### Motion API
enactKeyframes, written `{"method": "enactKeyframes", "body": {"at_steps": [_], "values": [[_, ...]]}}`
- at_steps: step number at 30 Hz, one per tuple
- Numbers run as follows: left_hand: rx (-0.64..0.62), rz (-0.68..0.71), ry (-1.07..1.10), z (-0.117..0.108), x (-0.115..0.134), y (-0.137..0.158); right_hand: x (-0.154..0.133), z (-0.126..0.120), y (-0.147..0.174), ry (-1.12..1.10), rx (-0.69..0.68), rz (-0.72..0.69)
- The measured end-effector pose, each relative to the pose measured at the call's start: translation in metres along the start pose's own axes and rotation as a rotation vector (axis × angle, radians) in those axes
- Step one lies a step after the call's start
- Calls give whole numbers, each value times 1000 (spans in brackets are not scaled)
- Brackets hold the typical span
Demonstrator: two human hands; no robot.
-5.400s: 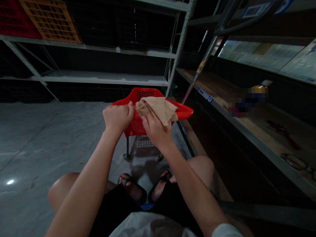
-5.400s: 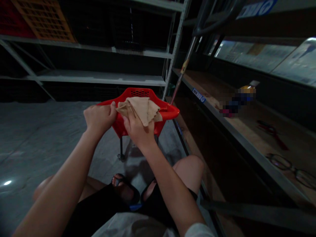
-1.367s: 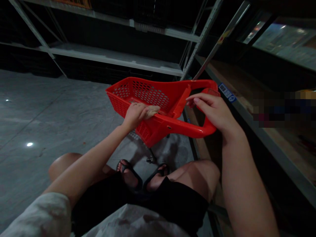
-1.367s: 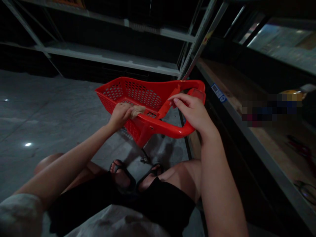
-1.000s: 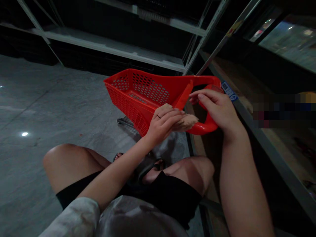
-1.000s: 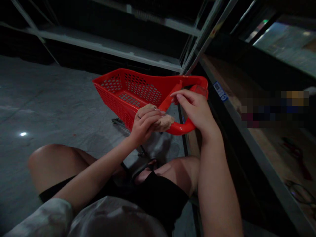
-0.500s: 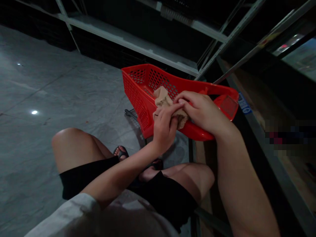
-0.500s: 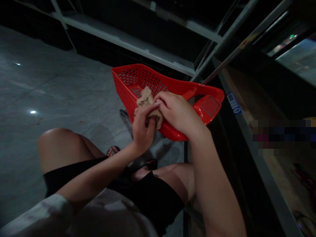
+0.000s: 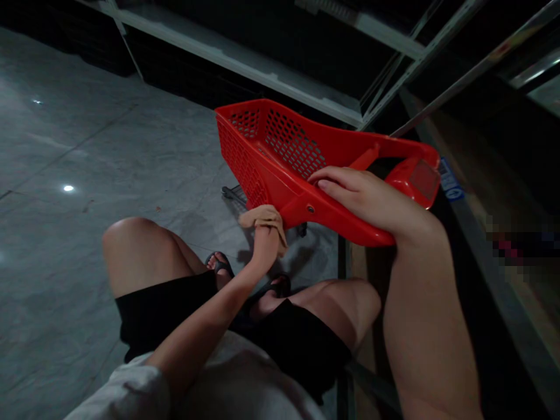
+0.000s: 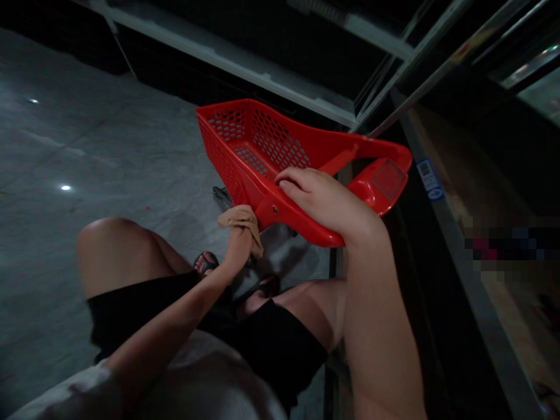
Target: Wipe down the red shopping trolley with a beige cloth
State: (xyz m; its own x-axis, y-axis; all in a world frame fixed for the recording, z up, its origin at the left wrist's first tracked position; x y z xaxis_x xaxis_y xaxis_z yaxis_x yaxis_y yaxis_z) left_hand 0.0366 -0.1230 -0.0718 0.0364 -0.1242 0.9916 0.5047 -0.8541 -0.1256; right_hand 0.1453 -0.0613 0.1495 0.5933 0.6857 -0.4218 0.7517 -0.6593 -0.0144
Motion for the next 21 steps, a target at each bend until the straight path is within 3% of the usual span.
{"method": "enactKeyframes", "body": {"at_steps": [4, 6, 8, 12, 14, 16, 19, 21], "values": [[29, 17, 24, 8, 57, -9, 3, -1, -3, 6, -4, -5], [67, 26, 27, 7, 67, -9, 4, -1, -3, 3, -3, -6], [62, 4, -14, 3, 53, -6, 5, -1, -4, -4, -4, 1], [32, -128, -150, -11, -11, 3, 7, -1, -4, -9, -10, 15], [84, -125, -186, -20, -20, 3, 7, -2, -4, -2, -3, 13], [152, -6, -205, -26, 3, -1, 7, -3, -3, 5, 2, 9], [171, 275, -203, -20, 72, -10, 5, -4, -3, 12, 5, -1], [171, 388, -175, -13, 106, -11, 5, -3, -4, 12, 1, -7]]}}
Point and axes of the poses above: each hand's wrist, its own y-axis away from the middle knuckle, its own z-axis out of the palm, x = y × z, the point moved 6 cm from there along -y, towards the middle knuckle, and after that the axes turned 7 degrees about -z, right-handed, at the moved point
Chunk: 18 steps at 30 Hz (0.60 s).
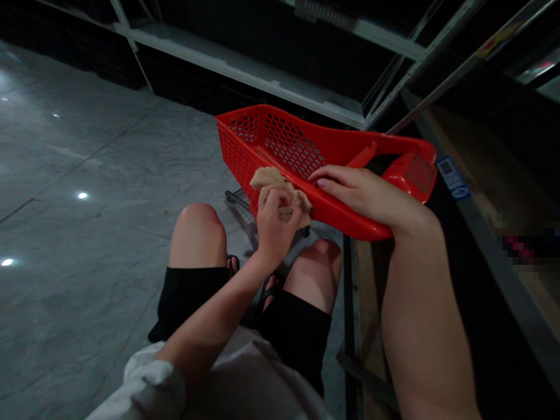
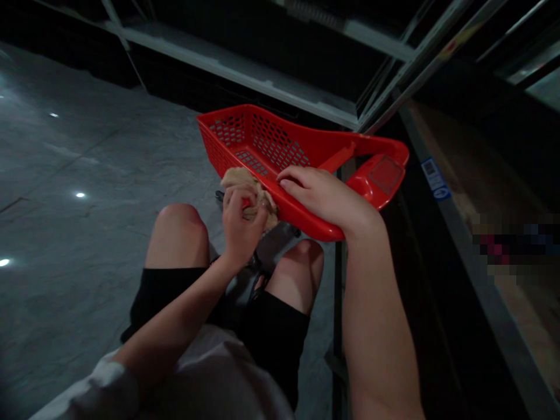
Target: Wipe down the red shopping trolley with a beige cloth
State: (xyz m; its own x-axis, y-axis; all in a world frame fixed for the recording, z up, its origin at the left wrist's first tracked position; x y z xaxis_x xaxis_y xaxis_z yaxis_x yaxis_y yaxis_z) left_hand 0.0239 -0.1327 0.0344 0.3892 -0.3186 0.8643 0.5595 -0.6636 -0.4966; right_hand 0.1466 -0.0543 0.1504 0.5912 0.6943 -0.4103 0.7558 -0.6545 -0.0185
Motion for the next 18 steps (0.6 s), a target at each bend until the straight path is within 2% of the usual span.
{"method": "enactKeyframes", "body": {"at_steps": [2, 4, 5, 7, 9, 11, 13, 14, 16, 18], "values": [[-2, 56, 31, 4, 9, 2, 1, 1, -1, -4, -5, -2], [-65, 57, 37, 11, -9, 20, 3, 1, -1, -14, -8, 4], [-117, 29, 27, 15, -27, 34, 5, 2, -1, -19, -9, 10], [-191, -154, 0, 20, -76, 62, 7, 2, 0, -29, -6, 27], [-179, -341, -29, 19, -122, 87, 9, 1, 1, -29, -4, 43], [-174, -442, -45, 21, -145, 102, 9, -1, 2, -18, -2, 45], [-180, -480, -47, 24, -142, 102, 10, -3, 2, -6, 3, 37], [-174, -478, -38, 25, -131, 97, 10, -3, 2, -3, 6, 31], [-139, -415, -4, 24, -93, 78, 11, -4, 2, 0, 10, 25], [-79, -242, 53, 20, -44, 53, 12, -3, 1, -5, 8, 26]]}}
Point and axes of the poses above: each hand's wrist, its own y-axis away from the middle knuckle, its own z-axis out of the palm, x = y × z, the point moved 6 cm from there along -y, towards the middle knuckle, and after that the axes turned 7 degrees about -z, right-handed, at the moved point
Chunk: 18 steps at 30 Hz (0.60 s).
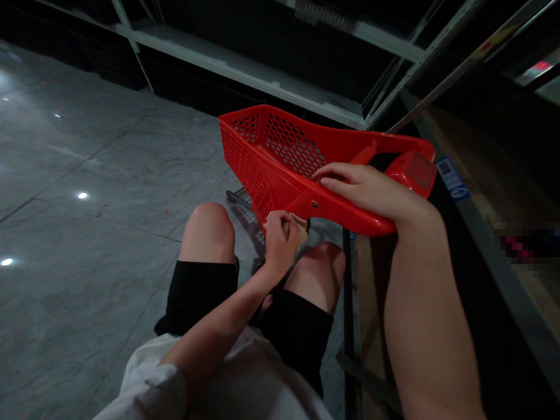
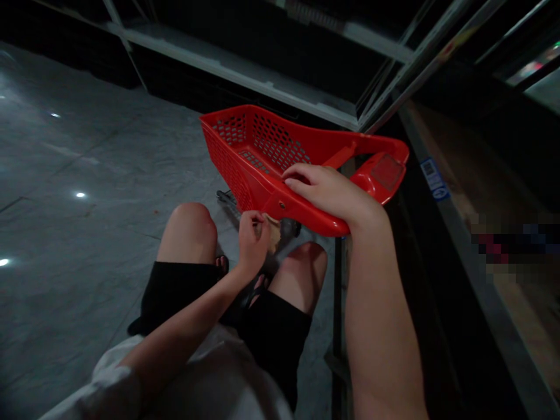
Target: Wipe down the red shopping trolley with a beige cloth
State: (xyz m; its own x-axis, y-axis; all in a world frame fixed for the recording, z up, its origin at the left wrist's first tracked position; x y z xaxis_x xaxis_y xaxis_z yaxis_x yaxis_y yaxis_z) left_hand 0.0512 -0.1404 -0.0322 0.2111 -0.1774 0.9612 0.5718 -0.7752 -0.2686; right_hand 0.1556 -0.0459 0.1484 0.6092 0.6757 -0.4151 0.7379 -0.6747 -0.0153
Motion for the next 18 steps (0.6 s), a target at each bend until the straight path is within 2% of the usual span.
{"method": "enactKeyframes", "body": {"at_steps": [2, 4, 6, 10, 12, 13, 15, 17, 18], "values": [[52, 212, 63, -4, 43, -8, 0, 1, -1, -13, -7, -3], [82, 335, 78, -5, 56, -12, -1, 2, -1, -25, -21, -16], [79, 331, 45, -2, 36, -12, -3, 2, -1, -34, -40, -25], [80, 30, -57, -2, -40, -11, -4, 0, 2, -74, -84, -1], [84, -51, -74, -9, -46, -17, -2, -1, 3, -105, -97, 16], [82, -31, -62, -13, -34, -23, 0, -1, 3, -117, -100, 21], [68, 103, -16, -20, 13, -42, 4, -2, 3, -131, -95, 16], [16, 333, 4, -19, 71, -63, 11, -2, 1, -139, -99, 1], [-62, 452, -18, -12, 95, -72, 14, -3, -1, -143, -98, -6]]}}
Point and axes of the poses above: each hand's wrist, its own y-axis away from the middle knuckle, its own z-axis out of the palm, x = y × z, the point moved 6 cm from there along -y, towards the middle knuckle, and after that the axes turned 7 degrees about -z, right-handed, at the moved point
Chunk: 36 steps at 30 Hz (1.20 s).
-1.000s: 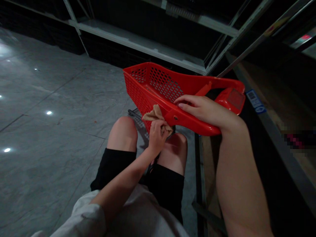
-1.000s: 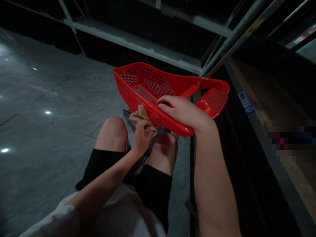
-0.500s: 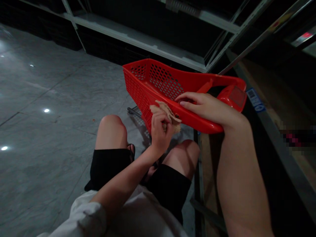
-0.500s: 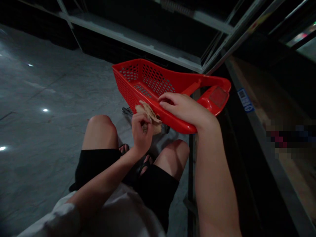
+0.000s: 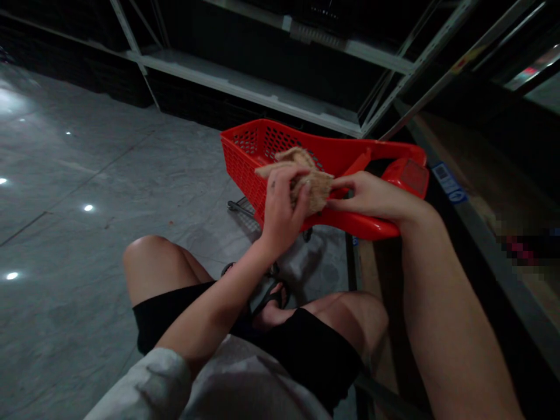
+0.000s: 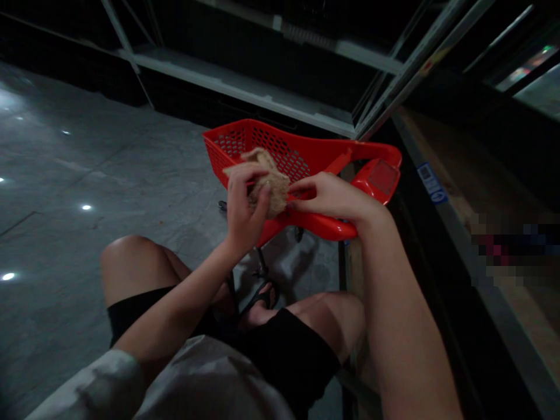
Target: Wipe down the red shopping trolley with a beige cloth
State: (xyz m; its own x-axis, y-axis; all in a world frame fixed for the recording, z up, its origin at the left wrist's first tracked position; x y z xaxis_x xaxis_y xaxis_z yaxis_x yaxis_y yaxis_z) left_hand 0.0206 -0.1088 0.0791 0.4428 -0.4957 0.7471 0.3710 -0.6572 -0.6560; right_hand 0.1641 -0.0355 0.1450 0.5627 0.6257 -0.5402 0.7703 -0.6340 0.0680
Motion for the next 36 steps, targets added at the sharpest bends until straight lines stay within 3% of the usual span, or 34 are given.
{"method": "enactKeyframes", "body": {"at_steps": [2, 5, 8, 11, 14, 17, 23, 26, 29, 31, 33, 36], "values": [[-217, 164, -77, 21, 18, -24, 4, -2, -1, 42, 6, -5], [-465, 263, -308, 55, 2, -28, 1, -5, 6, 358, 60, 20], [-481, 347, -425, 69, -20, -23, -16, 2, 24, 770, 125, 31], [-432, 436, -417, 70, -30, -23, -27, 14, 45, 965, 168, 31], [-464, 453, -379, 65, -50, -31, -21, 14, 60, 1014, 211, 63], [-523, 383, -329, 48, -89, -47, -1, 1, 69, 988, 248, 125], [-588, 368, -317, -28, -158, -95, 53, -30, 80, 943, 293, 321], [-600, 357, -346, -67, -173, -110, 75, -41, 83, 912, 359, 411], [-599, 286, -540, -87, -181, -108, 87, -47, 81, 904, 397, 444], [-603, 244, -661, -87, -180, -98, 93, -48, 78, 905, 412, 492], [-620, 233, -713, -73, -171, -84, 99, -50, 77, 905, 438, 542], [-692, 248, -765, -22, -144, -63, 103, -51, 75, 932, 479, 559]]}}
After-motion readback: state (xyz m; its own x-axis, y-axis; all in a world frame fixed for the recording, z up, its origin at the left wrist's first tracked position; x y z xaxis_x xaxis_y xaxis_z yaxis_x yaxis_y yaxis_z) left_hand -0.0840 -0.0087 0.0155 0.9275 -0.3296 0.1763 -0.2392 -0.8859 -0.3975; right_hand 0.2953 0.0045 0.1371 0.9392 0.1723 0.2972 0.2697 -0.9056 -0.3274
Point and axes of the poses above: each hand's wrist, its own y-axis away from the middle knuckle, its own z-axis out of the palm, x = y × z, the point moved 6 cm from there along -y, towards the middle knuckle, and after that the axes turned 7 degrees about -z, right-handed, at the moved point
